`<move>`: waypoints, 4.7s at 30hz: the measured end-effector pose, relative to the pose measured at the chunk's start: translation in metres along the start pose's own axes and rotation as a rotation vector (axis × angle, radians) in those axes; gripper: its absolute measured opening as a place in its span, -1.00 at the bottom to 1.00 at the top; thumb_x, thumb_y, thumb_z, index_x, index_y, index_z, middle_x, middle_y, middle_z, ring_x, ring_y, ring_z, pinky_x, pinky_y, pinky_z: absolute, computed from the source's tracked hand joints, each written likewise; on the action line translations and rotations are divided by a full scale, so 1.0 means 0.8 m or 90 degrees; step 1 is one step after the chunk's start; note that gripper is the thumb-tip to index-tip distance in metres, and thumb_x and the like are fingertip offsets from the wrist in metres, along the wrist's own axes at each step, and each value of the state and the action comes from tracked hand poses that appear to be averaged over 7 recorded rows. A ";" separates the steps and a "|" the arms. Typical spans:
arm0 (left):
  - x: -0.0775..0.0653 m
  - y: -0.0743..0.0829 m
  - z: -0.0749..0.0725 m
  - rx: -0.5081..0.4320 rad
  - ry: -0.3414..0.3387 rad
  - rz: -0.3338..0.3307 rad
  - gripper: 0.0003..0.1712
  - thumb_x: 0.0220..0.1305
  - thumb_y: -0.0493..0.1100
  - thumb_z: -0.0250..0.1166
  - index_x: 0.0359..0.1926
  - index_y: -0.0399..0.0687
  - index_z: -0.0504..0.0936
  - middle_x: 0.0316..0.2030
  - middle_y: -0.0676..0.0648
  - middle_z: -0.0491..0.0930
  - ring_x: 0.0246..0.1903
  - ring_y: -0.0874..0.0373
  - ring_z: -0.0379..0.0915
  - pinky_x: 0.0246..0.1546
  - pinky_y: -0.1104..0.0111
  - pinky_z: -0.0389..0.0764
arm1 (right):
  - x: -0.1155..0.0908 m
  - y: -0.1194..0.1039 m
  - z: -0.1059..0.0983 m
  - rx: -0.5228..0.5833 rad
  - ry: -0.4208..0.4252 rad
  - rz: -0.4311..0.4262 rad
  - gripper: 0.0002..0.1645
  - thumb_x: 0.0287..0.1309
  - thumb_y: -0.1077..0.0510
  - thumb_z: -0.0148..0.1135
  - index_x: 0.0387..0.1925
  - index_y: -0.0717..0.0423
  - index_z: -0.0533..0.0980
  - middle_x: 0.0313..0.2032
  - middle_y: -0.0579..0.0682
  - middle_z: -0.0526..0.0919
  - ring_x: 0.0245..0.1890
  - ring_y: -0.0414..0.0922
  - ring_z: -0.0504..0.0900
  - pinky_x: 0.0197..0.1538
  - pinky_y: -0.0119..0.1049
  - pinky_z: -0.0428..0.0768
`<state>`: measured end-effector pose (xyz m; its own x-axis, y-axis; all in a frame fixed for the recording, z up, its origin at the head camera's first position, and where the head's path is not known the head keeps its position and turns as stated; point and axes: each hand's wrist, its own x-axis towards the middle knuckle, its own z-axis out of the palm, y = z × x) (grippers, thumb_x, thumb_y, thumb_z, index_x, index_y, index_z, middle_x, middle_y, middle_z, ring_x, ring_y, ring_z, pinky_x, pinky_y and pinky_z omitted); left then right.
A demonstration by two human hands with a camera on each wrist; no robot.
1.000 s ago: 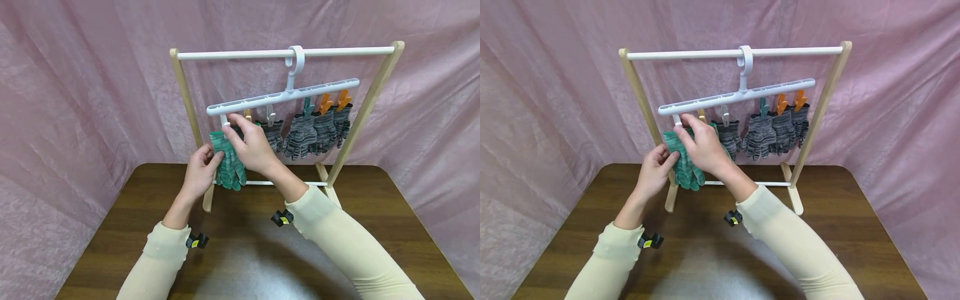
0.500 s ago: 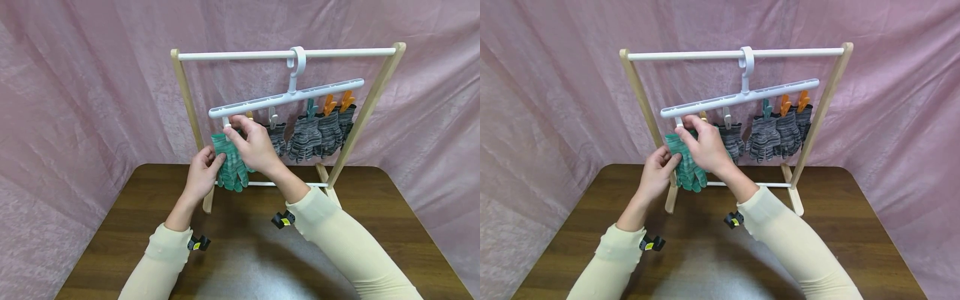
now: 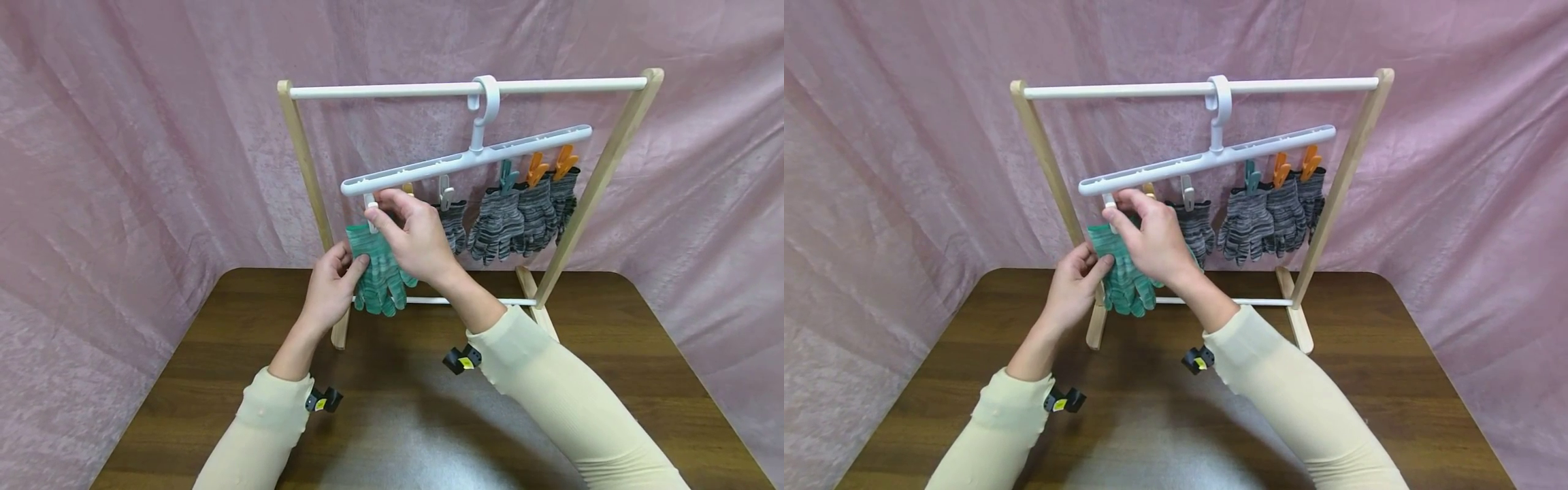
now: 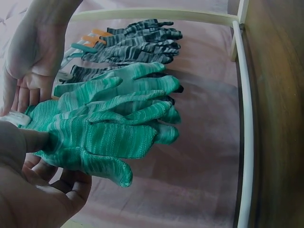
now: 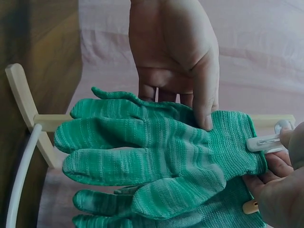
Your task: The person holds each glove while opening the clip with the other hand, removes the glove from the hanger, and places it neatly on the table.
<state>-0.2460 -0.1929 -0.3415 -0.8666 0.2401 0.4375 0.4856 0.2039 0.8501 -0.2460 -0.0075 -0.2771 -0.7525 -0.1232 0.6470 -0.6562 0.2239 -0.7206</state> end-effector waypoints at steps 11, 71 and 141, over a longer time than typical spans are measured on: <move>-0.009 -0.016 -0.005 0.042 -0.017 -0.011 -0.84 0.58 -0.22 0.25 -0.08 -0.27 0.66 -0.54 -0.08 0.45 -0.50 0.16 0.34 -0.40 0.39 0.40 | 0.000 -0.002 0.002 0.001 0.009 -0.002 -0.71 0.52 0.16 0.29 0.10 0.26 0.65 -0.05 0.10 0.80 -0.03 -0.16 0.75 0.05 -0.22 0.66; -0.033 -0.122 -0.201 0.240 0.100 -0.288 -0.44 0.67 0.02 0.13 0.43 -0.28 0.48 0.20 -0.37 0.62 -0.01 0.00 0.57 -0.13 0.30 0.53 | -0.004 -0.003 0.001 0.094 -0.019 0.046 -0.64 0.48 0.25 0.31 0.18 0.37 0.58 -0.02 0.18 0.75 0.00 -0.06 0.74 0.11 -0.22 0.68; -0.096 -0.249 -0.164 0.403 0.110 -0.503 -0.51 0.54 -0.14 0.19 0.31 -0.39 0.52 0.27 -0.49 0.48 0.24 -0.51 0.34 0.22 -0.26 0.41 | -0.050 0.005 -0.065 0.021 -0.147 -0.006 -0.51 0.48 0.21 0.33 0.33 0.30 0.53 0.19 0.10 0.71 0.21 -0.11 0.68 0.27 -0.20 0.60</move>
<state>-0.2912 -0.3763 -0.5062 -0.9456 -0.3092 -0.1009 -0.3020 0.7195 0.6254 -0.2153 0.0484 -0.2929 -0.7365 -0.3438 0.5825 -0.6622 0.1911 -0.7245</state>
